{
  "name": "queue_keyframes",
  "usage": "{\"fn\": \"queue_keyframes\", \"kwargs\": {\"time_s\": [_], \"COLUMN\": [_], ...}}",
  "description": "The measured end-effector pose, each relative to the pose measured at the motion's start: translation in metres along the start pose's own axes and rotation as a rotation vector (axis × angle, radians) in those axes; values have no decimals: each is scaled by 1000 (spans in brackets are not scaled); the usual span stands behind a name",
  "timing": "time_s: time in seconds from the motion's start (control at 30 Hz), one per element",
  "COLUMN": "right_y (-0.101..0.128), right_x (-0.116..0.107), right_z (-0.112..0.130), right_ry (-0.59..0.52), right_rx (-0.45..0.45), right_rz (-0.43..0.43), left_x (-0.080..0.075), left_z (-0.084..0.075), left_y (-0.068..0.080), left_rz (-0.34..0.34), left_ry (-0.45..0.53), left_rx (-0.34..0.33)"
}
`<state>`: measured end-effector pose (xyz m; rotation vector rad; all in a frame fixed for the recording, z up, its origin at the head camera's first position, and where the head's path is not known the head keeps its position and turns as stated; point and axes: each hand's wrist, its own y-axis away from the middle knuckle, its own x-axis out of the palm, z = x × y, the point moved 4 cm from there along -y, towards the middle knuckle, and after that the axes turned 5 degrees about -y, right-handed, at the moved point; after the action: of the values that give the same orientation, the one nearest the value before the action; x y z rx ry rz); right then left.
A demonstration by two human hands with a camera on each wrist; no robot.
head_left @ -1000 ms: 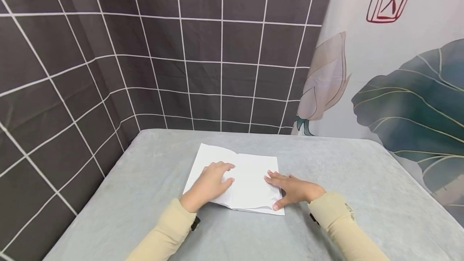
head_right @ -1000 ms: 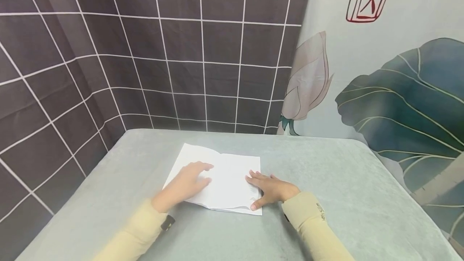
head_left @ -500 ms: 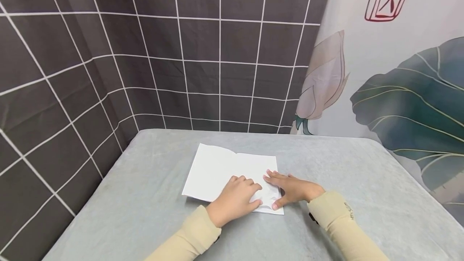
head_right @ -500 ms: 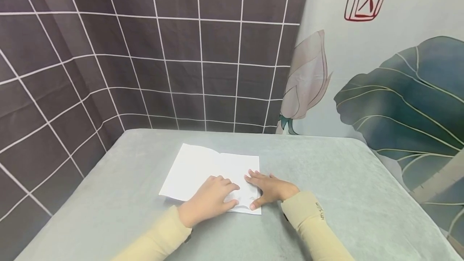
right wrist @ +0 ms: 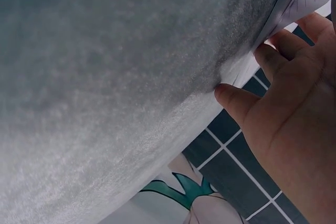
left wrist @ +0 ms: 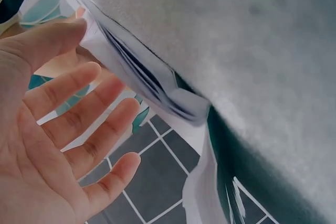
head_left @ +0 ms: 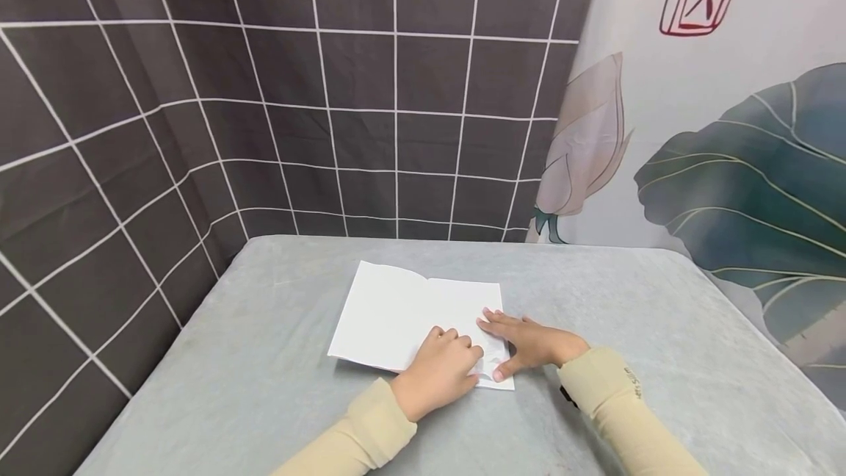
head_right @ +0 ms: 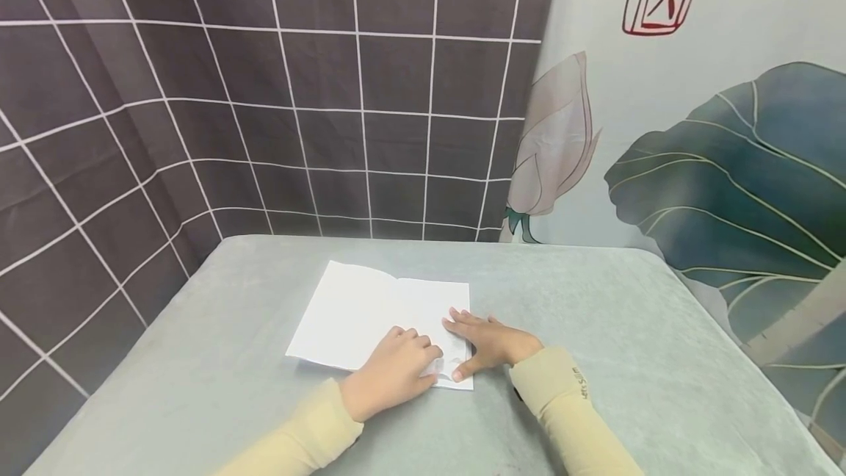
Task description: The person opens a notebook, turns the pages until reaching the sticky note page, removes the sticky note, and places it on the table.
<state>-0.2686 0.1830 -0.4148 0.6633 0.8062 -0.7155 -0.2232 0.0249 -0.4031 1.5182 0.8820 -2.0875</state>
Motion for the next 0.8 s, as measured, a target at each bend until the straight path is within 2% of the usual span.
{"fn": "queue_keyframes", "kwargs": {"time_s": [0.33,0.8], "right_y": [-1,0], "right_x": [0,1], "right_z": [3,-1], "right_ry": [-2,-14], "right_rx": [-34,-9], "right_rz": [-6,-1], "left_x": [-5,-1], "left_z": [-5,-13], "left_y": [0,-2], "left_rz": [-65,-3], "left_ry": [-54,-68], "left_rx": [13,11]}}
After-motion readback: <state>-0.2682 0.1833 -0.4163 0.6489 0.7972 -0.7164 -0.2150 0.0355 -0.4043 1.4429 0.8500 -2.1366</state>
